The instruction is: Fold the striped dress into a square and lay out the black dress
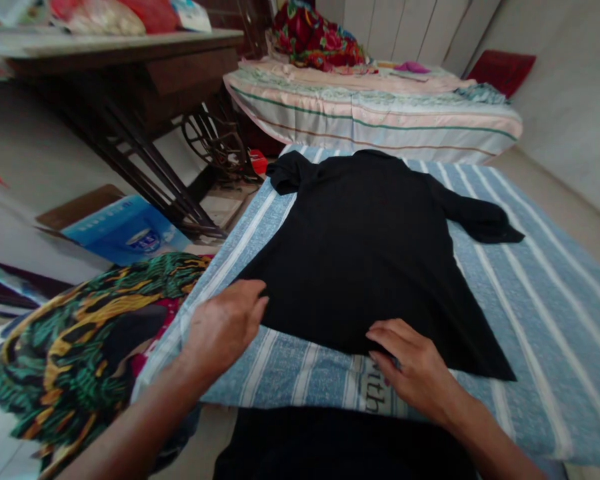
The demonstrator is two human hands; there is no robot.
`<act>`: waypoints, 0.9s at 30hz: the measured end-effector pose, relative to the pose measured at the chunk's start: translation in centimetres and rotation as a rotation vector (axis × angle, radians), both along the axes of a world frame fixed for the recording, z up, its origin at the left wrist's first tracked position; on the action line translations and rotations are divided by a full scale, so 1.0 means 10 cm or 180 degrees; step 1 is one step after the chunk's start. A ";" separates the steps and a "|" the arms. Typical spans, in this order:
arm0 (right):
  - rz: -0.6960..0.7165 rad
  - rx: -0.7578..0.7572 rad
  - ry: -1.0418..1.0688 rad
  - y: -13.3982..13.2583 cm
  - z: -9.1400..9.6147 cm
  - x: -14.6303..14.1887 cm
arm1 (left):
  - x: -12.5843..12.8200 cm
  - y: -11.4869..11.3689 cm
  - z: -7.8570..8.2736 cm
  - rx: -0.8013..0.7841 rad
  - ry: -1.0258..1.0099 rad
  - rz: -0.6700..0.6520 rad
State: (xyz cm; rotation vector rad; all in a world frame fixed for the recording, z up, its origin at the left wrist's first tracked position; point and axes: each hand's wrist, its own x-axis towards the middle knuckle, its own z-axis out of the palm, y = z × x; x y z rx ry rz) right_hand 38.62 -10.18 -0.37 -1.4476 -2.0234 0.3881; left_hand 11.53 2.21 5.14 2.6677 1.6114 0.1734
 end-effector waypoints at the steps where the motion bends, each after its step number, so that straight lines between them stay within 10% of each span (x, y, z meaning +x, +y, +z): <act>1: -0.0037 0.0115 -0.0091 -0.01 0.00 0.01 | 0.12 -0.09 -0.05 -0.0122 -0.0311 -0.0500; 6: -0.0172 0.0289 -0.0547 -0.03 -0.02 -0.01 | 0.64 -0.41 -0.31 -0.0425 -0.0913 -0.1641; 27: -0.0274 -0.0262 0.0305 0.17 -0.05 0.14 | 0.86 -0.65 -0.51 0.0059 -0.1046 -0.1465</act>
